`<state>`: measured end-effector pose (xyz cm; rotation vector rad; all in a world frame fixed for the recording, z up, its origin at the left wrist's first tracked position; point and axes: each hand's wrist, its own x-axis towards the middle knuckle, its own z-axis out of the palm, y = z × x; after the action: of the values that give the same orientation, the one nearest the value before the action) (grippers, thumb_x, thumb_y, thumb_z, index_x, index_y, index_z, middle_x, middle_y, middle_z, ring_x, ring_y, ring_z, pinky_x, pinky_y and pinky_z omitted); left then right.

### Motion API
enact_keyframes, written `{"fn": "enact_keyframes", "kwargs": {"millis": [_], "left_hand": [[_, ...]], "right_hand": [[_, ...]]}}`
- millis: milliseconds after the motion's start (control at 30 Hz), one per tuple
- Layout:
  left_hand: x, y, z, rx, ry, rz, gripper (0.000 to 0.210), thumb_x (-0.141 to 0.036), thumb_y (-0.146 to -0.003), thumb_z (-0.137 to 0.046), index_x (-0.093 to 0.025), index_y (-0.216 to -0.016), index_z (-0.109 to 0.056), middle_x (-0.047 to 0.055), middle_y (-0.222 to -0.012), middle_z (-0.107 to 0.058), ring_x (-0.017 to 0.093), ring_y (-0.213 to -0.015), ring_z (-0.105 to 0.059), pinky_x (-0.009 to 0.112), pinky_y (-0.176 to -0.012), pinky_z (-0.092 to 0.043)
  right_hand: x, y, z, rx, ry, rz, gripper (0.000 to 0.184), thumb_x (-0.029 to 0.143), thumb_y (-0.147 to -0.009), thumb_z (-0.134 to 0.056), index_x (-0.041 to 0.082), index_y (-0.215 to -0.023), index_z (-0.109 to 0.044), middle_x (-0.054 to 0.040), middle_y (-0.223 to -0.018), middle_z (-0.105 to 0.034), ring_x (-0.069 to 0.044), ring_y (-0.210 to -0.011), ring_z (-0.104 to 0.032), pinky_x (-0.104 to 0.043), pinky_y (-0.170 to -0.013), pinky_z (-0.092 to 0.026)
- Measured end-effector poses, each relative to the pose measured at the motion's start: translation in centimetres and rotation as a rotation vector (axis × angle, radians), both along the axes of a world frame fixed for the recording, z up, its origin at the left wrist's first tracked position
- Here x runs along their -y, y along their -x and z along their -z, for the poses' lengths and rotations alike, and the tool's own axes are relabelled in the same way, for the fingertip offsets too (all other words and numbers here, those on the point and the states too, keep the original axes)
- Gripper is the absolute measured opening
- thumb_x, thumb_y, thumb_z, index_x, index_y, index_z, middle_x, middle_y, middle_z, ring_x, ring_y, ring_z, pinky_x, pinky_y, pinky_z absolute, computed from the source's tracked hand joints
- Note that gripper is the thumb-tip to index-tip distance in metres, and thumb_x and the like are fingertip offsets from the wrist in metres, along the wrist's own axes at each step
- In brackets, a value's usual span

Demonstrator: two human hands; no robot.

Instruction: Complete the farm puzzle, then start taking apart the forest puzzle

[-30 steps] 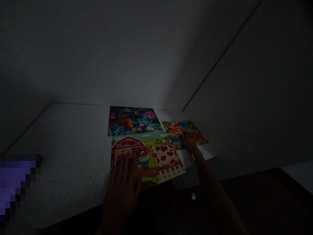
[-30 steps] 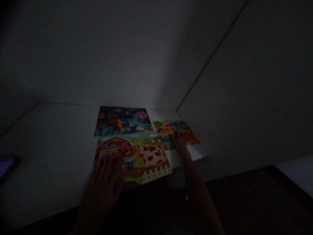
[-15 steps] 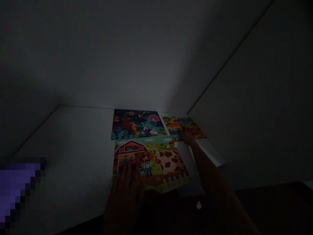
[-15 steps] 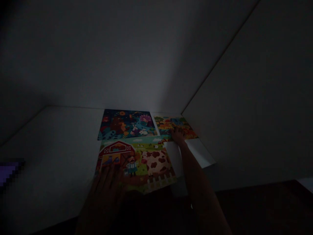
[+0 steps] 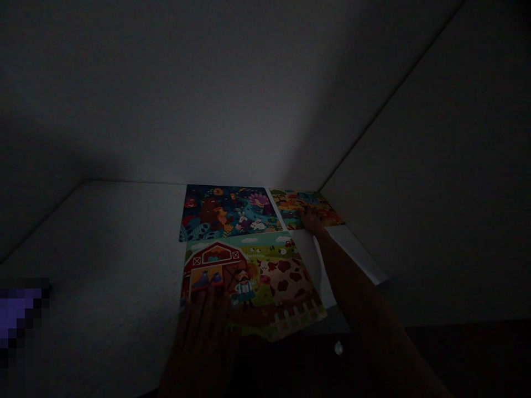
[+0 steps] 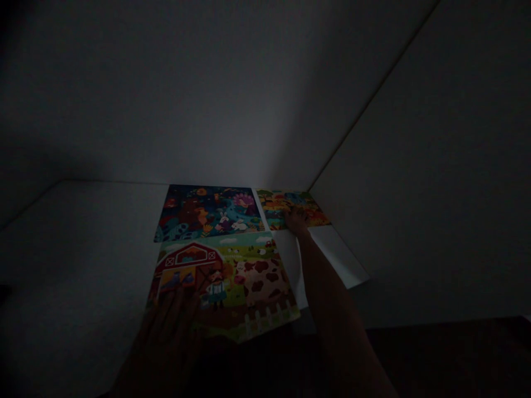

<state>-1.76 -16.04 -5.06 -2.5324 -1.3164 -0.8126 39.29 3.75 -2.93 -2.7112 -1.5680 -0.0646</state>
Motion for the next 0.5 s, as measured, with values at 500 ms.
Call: {"fn": "enact_keyframes", "kwargs": {"millis": [500], "left_hand": [[0.0, 0.2, 0.1, -0.005, 0.006, 0.026, 0.058, -0.033, -0.093, -0.038, -0.01, -0.145, -0.044, 0.018, -0.153, -0.041, 0.035, -0.148, -0.023, 0.057, -0.114, -0.03]], "right_hand": [[0.0, -0.9, 0.3, -0.245, -0.463, -0.032, 0.058, 0.052, -0.095, -0.035, 0.01, -0.13, -0.054, -0.0217, -0.131, -0.059, -0.031, -0.123, -0.053, -0.047, -0.106, -0.037]]}}
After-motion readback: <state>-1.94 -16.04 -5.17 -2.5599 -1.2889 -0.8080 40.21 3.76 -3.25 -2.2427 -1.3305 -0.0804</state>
